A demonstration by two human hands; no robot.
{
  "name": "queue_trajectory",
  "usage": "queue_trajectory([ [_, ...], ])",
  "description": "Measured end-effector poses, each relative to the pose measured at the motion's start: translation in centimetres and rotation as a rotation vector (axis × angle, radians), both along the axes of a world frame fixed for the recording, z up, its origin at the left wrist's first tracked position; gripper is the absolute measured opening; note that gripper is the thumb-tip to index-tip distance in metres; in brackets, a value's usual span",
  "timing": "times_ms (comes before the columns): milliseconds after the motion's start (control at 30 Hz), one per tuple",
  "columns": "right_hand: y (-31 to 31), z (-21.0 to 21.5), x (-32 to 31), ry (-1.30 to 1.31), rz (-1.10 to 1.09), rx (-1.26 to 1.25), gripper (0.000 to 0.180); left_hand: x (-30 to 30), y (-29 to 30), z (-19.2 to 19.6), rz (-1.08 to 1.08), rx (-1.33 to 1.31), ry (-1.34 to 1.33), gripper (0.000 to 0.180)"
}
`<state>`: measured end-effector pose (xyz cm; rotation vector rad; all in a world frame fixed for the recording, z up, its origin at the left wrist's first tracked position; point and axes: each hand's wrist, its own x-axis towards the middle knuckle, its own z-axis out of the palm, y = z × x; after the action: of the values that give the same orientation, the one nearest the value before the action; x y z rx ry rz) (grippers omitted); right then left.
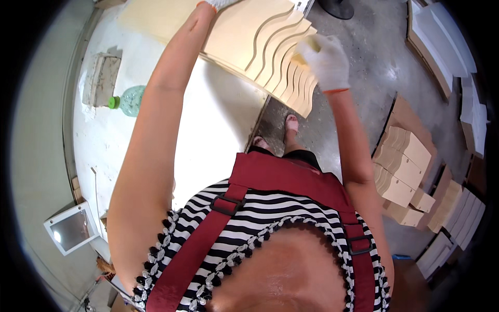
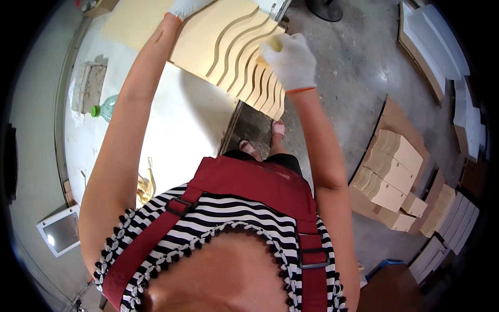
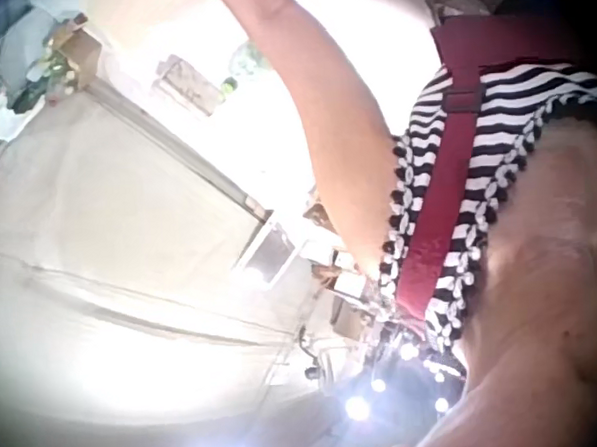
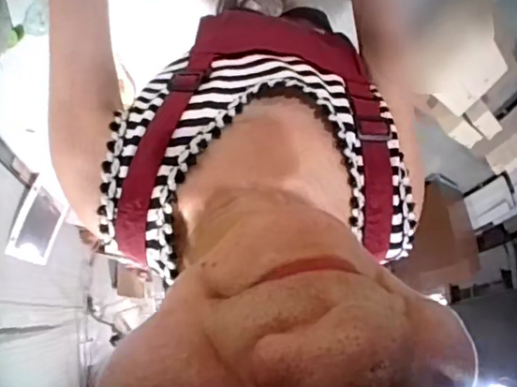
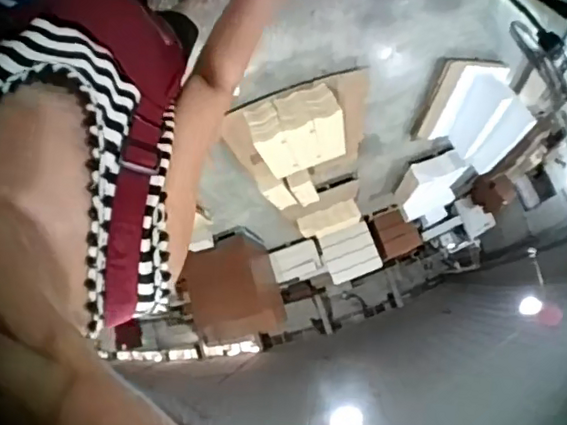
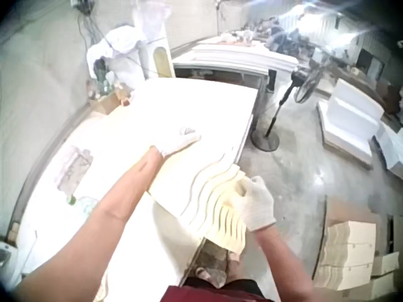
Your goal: The person wipes a series of curved wooden panels by hand using a sponge and a cloth, moving between individual panels and wiping their curved edges and flat surfaces.
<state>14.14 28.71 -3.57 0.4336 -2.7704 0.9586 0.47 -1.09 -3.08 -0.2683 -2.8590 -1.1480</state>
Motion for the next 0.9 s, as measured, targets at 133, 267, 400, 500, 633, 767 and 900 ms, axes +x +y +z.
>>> queue_trajectory([
  [133,-2.0,1.6,6.2,-0.117,0.112,0.116,0.033,0.0,-1.0,-0.8,-0.004,0.038,-0.089,0.033],
  [267,1.4,2.3,10.8,-0.382,0.294,0.074,0.036,0.6,1.6,1.1,0.019,-0.012,-0.089,0.042],
  [400,4.7,1.4,11.6,-0.433,0.307,-0.171,0.028,0.9,0.4,3.0,0.037,0.053,-0.094,0.046],
  [500,6.8,1.0,9.4,-0.517,0.107,-0.587,0.028,0.4,-3.5,2.5,0.003,0.232,0.155,0.034],
  [633,8.6,2.1,9.0,-0.667,0.102,-0.998,0.042,6.0,-1.1,5.8,0.04,0.425,0.292,0.039],
  [767,5.0,2.3,11.8,-1.004,0.081,-1.256,0.05,21.2,3.3,6.6,0.292,0.513,0.383,0.037],
  [900,-1.6,-0.7,15.2,-1.33,0.32,-1.2,0.055,36.8,4.5,1.0,0.662,0.72,0.287,0.036],
])
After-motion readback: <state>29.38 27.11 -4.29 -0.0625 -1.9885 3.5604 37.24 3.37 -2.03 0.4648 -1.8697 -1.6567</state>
